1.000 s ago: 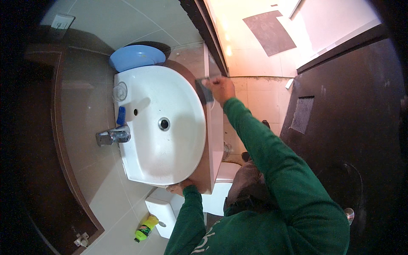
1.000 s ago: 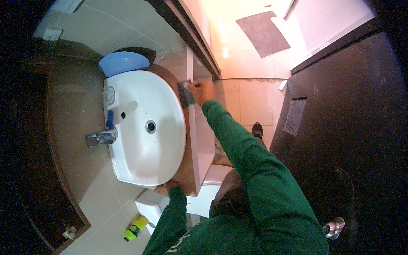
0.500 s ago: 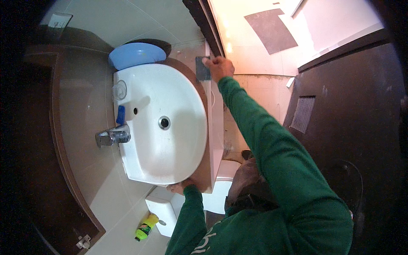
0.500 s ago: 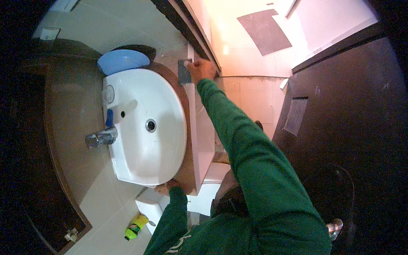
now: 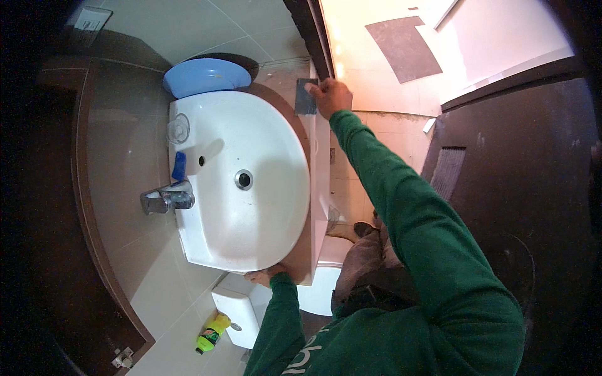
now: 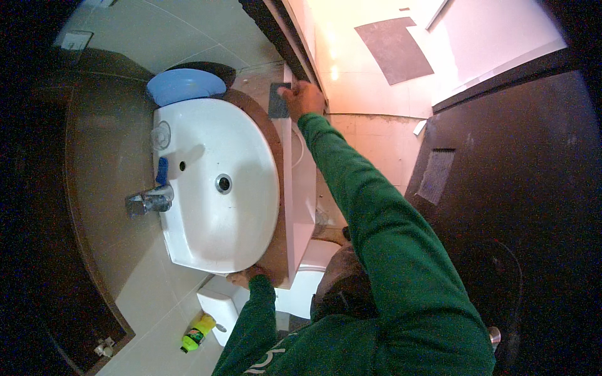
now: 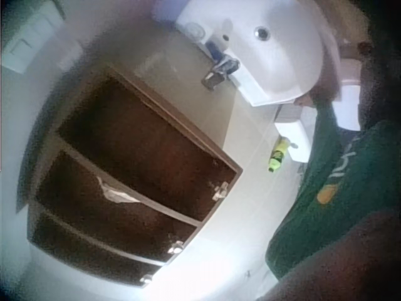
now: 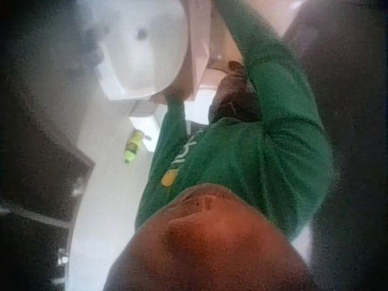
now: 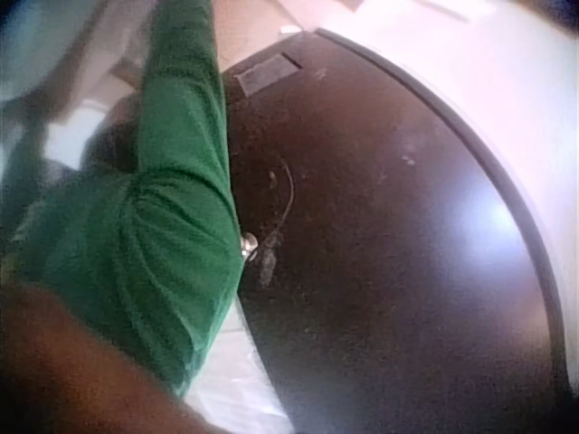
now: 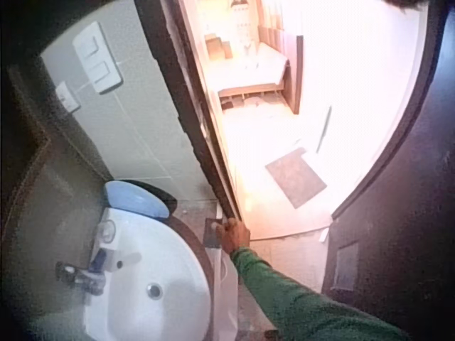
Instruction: The person sands the edges and surfaces of a wooden board placed between the toilet and sink using a sanding block. The person repeatedly rubs the sanding block along the board's edges and top surface.
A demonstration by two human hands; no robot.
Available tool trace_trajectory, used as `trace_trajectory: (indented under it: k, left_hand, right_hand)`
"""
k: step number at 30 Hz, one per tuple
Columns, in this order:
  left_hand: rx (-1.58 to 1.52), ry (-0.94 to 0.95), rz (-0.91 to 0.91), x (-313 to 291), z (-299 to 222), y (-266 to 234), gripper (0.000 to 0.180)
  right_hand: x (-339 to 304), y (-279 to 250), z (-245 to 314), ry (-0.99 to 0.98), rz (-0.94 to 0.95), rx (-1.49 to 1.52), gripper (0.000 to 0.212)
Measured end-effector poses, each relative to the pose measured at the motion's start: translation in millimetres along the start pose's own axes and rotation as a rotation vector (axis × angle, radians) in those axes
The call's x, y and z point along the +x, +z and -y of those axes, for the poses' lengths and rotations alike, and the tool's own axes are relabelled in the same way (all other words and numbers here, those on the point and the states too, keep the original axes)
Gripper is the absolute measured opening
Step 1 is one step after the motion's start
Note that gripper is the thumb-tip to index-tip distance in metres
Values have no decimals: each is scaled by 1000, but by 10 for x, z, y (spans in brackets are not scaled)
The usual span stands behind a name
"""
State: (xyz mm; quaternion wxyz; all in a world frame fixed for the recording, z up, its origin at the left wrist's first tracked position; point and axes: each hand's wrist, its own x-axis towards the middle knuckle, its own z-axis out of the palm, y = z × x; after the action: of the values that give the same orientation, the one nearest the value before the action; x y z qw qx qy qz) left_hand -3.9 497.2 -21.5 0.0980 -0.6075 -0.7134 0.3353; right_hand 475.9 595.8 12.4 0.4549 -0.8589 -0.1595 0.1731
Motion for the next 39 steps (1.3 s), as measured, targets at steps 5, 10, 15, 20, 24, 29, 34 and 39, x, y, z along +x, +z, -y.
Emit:
trace_trajectory:
  k: [5, 10, 15, 20, 24, 29, 34, 39]
  left_hand:
    - [-207, -65, -193, -77, 102, -40, 71]
    - [-53, -71, -111, -76, 37, -67, 79]
    - [-660, -203, -137, 13, 132, 260, 80]
    - [-840, -120, -275, 120, 177, 453, 71]
    - [128, 41, -286, -48, 73, 173, 63]
    - [-521, -158, -178, -24, 235, 176, 61]
    - [-502, -86, -140, -4, 59, 127, 65]
    - [-529, -139, -147, -19, 112, 165, 70]
  right_hand:
    - [-641, 111, -103, -99, 99, -25, 47]
    - [-143, 65, 39, -128, 8, -22, 44]
    - [-728, 122, -45, -34, 95, 63, 44]
    - [-191, 232, -91, -119, -83, 6, 41]
    - [-224, 159, -62, -63, -33, -38, 41]
    - [-627, 216, -45, -83, 73, 35, 45]
    - [19, 73, 41, -57, -94, 82, 42]
    - [-650, 81, -132, -13, 97, 11, 37]
